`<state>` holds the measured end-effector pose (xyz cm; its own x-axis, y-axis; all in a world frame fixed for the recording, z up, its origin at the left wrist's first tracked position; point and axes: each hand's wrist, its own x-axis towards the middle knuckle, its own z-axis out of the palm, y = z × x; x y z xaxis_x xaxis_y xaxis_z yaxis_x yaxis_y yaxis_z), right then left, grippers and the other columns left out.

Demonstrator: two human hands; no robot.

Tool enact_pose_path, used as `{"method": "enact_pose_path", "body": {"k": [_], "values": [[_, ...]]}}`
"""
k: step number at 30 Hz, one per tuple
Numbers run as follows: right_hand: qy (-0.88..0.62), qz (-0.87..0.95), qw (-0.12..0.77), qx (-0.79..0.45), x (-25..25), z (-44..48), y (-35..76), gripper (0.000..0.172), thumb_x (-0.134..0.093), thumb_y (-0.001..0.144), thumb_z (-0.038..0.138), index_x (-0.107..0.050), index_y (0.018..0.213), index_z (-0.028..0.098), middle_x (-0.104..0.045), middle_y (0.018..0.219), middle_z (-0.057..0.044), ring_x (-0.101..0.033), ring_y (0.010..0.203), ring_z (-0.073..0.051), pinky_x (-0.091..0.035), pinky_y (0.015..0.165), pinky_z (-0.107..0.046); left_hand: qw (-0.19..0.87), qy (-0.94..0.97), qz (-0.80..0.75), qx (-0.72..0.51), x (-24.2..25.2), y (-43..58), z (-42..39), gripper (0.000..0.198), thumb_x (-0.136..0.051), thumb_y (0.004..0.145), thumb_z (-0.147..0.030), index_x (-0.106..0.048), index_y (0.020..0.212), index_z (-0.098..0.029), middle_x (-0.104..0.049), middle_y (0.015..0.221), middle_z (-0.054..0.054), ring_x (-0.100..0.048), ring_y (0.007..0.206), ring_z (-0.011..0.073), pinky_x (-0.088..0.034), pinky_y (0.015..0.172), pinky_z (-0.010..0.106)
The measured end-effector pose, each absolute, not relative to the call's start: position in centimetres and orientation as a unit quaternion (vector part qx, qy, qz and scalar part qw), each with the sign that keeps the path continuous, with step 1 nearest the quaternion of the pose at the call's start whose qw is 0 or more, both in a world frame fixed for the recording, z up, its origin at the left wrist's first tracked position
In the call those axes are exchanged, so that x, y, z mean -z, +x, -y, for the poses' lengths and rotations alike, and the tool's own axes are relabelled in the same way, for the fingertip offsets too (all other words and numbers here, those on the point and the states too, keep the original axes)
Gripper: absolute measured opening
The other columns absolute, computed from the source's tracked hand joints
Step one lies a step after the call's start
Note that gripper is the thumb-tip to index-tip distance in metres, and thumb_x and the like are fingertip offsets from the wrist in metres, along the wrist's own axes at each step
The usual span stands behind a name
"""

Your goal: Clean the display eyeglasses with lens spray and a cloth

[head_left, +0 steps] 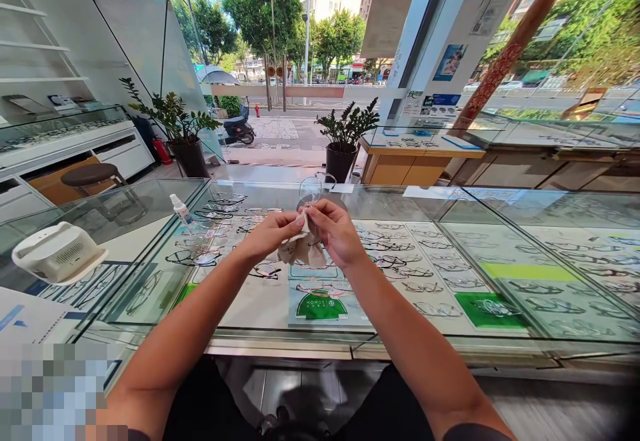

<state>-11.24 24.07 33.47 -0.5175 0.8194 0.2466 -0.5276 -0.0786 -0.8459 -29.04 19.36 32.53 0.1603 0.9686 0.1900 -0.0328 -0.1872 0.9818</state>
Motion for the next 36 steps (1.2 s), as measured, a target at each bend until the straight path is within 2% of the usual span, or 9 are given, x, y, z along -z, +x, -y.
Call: {"method": "enact_pose_path", "body": {"k": [3,7,13,19,25,28,32,36], "values": [[-0.141,0.492,0.469,-0.719,-33.4,-24.1,-11.3,0.040,-0.104,0.069,0.051,-0.076,0.080,0.025,-0.081,0.096,0.000,-0.071,0.083,-0.015,-0.060,0.075,-0.028,0.543,0.575,-0.365,-0.491,-32.4,-28.7,-19.3,0.059,-0.085,0.083,-0.074,-0.077,0.093,-0.016,-0.071,0.087,0.006,-0.064,0.080,0.0172,-0.052,0.076,0.028],[-0.134,0.491,0.468,-0.722,-33.2,-24.0,-11.5,0.039,-0.104,0.069,0.051,-0.076,0.081,0.026,-0.080,0.095,-0.001,-0.071,0.086,-0.016,-0.060,0.076,-0.029,0.560,0.561,-0.356,-0.495,-32.8,-28.2,-19.2,0.060,-0.092,0.076,-0.072,-0.076,0.094,-0.017,-0.070,0.087,0.005,-0.066,0.082,0.0178,-0.053,0.078,0.028],[-0.141,0.484,0.487,-0.713,-33.0,-24.2,-11.7,0.041,-0.104,0.068,0.052,-0.076,0.082,0.026,-0.082,0.100,-0.001,-0.072,0.092,-0.019,-0.061,0.084,-0.032,0.520,0.593,-0.371,-0.490,-33.1,-28.2,-19.0,0.062,-0.084,0.082,-0.077,-0.074,0.097,-0.018,-0.069,0.090,0.004,-0.062,0.084,0.0174,-0.051,0.078,0.027],[-0.143,0.483,0.472,-0.723,-32.9,-24.2,-11.9,0.042,-0.105,0.067,0.052,-0.075,0.081,0.026,-0.081,0.096,-0.001,-0.071,0.086,-0.016,-0.060,0.079,-0.030,0.537,0.605,-0.368,-0.458,-33.3,-28.6,-18.8,0.064,-0.084,0.081,-0.078,-0.072,0.087,-0.016,-0.065,0.077,0.002,-0.054,0.068,0.0126,-0.045,0.065,0.025],[-0.143,0.497,0.465,-0.718,-32.8,-24.5,-11.8,0.043,-0.098,0.074,0.060,-0.073,0.086,0.026,-0.083,0.102,-0.003,-0.072,0.091,-0.020,-0.059,0.078,-0.031,0.541,0.575,-0.369,-0.490,-33.5,-28.7,-18.8,0.059,-0.095,0.074,-0.068,-0.076,0.088,-0.013,-0.071,0.079,0.006,-0.062,0.069,0.0146,-0.050,0.066,0.025],[-0.162,0.534,0.482,-0.675,-32.6,-25.6,-11.3,0.042,-0.092,0.079,0.064,-0.075,0.089,0.027,-0.082,0.099,-0.003,-0.071,0.093,-0.021,-0.058,0.083,-0.033,0.535,0.573,-0.378,-0.492,-33.9,-29.1,-18.5,0.058,-0.096,0.073,-0.066,-0.077,0.091,-0.014,-0.074,0.081,0.007,-0.064,0.068,0.0157,-0.051,0.064,0.026],[-0.176,0.689,0.404,-0.576,-32.1,-27.2,-10.7,0.035,-0.093,0.080,0.057,-0.081,0.086,0.025,-0.080,0.092,-0.002,-0.066,0.088,-0.021,-0.053,0.085,-0.033,0.528,0.580,-0.382,-0.489,-34.4,-29.8,-18.0,0.058,-0.097,0.071,-0.066,-0.076,0.089,-0.015,-0.070,0.074,0.004,-0.060,0.061,0.0138,-0.045,0.058,0.024],[-0.156,0.754,0.334,-0.543,-31.4,-28.0,-10.5,0.035,-0.093,0.080,0.054,-0.081,0.084,0.022,-0.077,0.085,-0.001,-0.063,0.086,-0.021,-0.049,0.082,-0.033,0.522,0.602,-0.380,-0.470,-34.5,-30.1,-17.9,0.058,-0.096,0.071,-0.066,-0.075,0.087,-0.014,-0.067,0.072,0.003,-0.058,0.061,0.0127,-0.044,0.057,0.023]]}}
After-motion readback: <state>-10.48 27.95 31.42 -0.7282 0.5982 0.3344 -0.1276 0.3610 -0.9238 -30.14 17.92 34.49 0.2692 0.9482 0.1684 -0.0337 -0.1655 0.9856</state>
